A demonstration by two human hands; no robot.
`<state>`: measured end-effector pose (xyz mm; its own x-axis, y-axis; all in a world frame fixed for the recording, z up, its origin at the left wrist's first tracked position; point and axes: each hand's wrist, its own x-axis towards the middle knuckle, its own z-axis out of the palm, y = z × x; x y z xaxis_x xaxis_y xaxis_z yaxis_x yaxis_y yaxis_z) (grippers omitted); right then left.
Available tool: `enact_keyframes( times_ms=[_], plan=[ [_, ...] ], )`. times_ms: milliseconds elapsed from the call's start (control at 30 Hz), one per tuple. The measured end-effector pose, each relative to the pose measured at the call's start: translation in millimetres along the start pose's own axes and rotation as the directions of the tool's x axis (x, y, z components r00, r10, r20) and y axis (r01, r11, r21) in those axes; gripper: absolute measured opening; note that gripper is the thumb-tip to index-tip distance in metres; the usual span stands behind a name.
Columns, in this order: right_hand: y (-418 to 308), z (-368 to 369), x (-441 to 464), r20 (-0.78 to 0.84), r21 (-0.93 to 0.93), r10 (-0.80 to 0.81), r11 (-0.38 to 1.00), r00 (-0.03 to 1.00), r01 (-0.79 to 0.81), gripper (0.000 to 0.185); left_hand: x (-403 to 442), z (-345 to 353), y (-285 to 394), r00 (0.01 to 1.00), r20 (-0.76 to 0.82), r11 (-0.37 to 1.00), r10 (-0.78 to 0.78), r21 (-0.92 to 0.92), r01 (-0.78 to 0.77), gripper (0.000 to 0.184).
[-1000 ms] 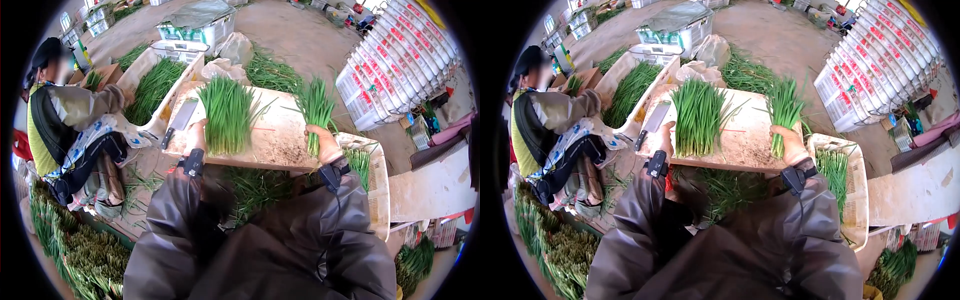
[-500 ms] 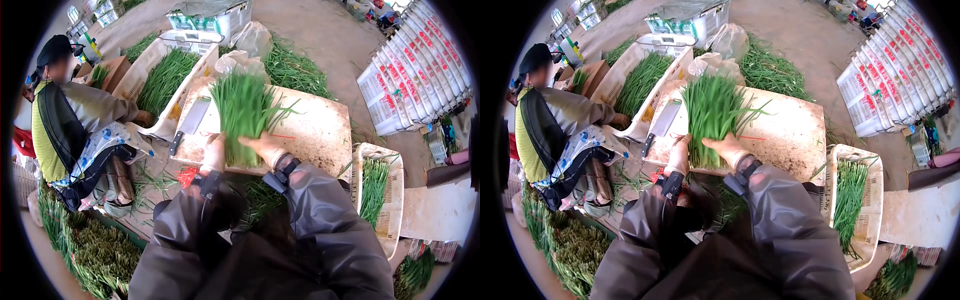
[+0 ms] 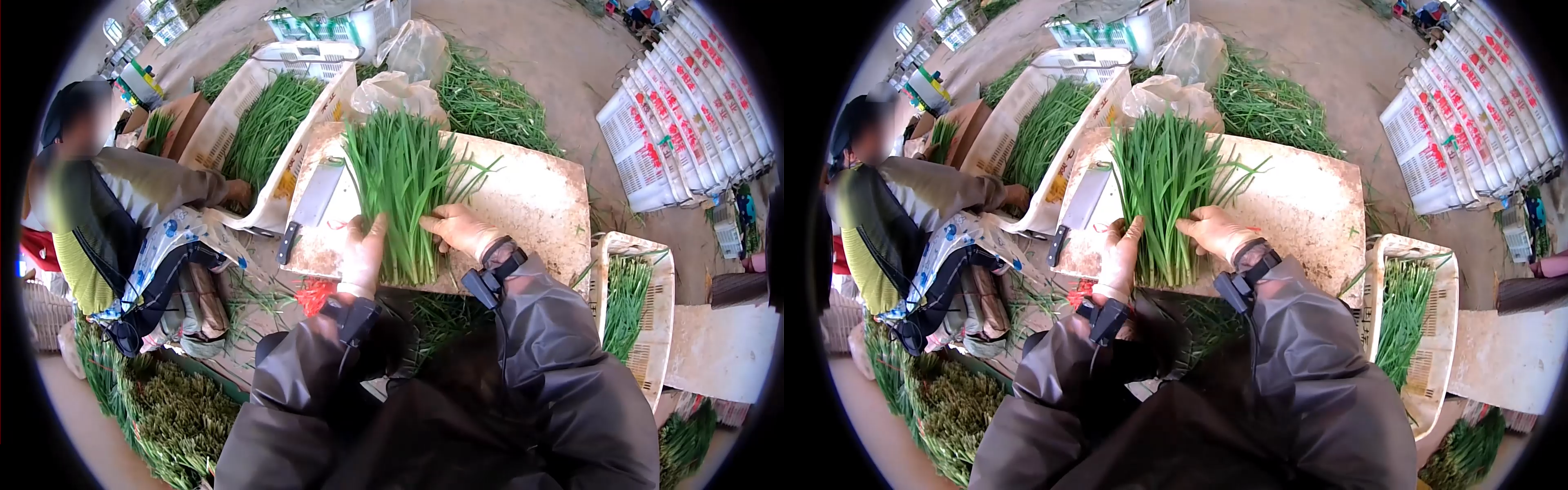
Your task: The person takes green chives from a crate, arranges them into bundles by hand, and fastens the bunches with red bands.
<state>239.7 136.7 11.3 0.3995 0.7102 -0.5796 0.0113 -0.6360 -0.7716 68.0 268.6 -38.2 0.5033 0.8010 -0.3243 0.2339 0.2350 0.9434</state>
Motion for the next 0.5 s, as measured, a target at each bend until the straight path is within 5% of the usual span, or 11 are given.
enact_keyframes(
  times_ms=[233, 333, 500],
  plan=[
    [-8.6, 12.3, 7.1, -0.005, 0.089, -0.094, 0.992, 0.996, 0.094, 0.034, -11.5, 17.0, 9.9, 0.970, 0.164, 0.974, 0.182, 0.107, -0.201, 0.111],
    [-5.8, 1.6, 10.0, 0.021, 0.055, -0.013, 0.998, 1.000, 0.012, 0.031, -7.1, 19.3, 1.9, 0.897, 0.159, 0.792, 0.413, 0.422, -0.440, 0.121],
    [0.3, -16.5, 18.1, 0.010, -0.017, -0.055, 0.998, 0.998, 0.055, 0.037, -20.3, 30.7, 14.7, 0.930, 0.161, 0.744, 0.329, 0.563, -0.360, 0.139]
  ],
)
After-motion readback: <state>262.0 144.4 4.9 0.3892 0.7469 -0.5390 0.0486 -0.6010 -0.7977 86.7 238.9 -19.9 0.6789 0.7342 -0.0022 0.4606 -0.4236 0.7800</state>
